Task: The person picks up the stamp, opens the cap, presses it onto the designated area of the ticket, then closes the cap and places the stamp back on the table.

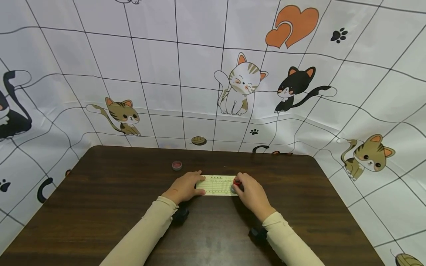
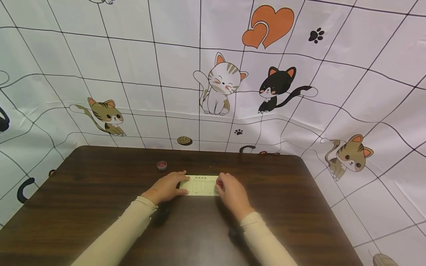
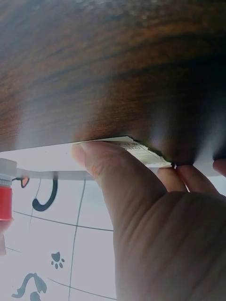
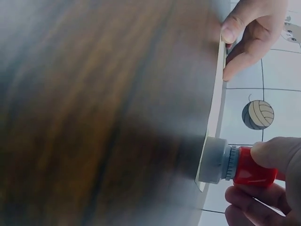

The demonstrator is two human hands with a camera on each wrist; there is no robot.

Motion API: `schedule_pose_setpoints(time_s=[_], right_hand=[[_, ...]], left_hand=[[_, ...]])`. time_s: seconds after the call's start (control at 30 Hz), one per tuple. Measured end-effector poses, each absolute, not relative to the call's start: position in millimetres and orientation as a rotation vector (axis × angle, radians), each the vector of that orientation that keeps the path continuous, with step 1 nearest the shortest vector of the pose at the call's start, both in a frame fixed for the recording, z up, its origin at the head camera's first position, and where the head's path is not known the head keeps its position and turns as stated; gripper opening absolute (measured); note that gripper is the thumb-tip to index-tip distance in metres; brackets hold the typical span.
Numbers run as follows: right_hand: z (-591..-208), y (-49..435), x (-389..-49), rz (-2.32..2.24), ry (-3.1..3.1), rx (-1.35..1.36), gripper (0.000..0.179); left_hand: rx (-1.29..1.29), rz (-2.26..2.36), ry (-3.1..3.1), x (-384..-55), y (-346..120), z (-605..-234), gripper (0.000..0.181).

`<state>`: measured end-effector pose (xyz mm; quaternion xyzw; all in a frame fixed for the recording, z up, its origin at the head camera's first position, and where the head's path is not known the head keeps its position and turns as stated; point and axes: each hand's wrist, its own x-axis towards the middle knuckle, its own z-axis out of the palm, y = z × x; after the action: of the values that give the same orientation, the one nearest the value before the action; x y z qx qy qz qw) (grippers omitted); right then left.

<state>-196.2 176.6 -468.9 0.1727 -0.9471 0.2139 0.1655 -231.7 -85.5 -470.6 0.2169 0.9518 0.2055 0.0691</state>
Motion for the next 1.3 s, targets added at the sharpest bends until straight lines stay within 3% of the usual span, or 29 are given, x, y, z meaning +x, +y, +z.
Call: schedule_pose_setpoints(time_s=[1.3], right_hand=[[-467.7,175.9,-193.2,0.599,-2.653,0.524,0.019]], left_hand=[[0.667,0.621,2.855,-230.3,-86.5,-469.9,0.060]])
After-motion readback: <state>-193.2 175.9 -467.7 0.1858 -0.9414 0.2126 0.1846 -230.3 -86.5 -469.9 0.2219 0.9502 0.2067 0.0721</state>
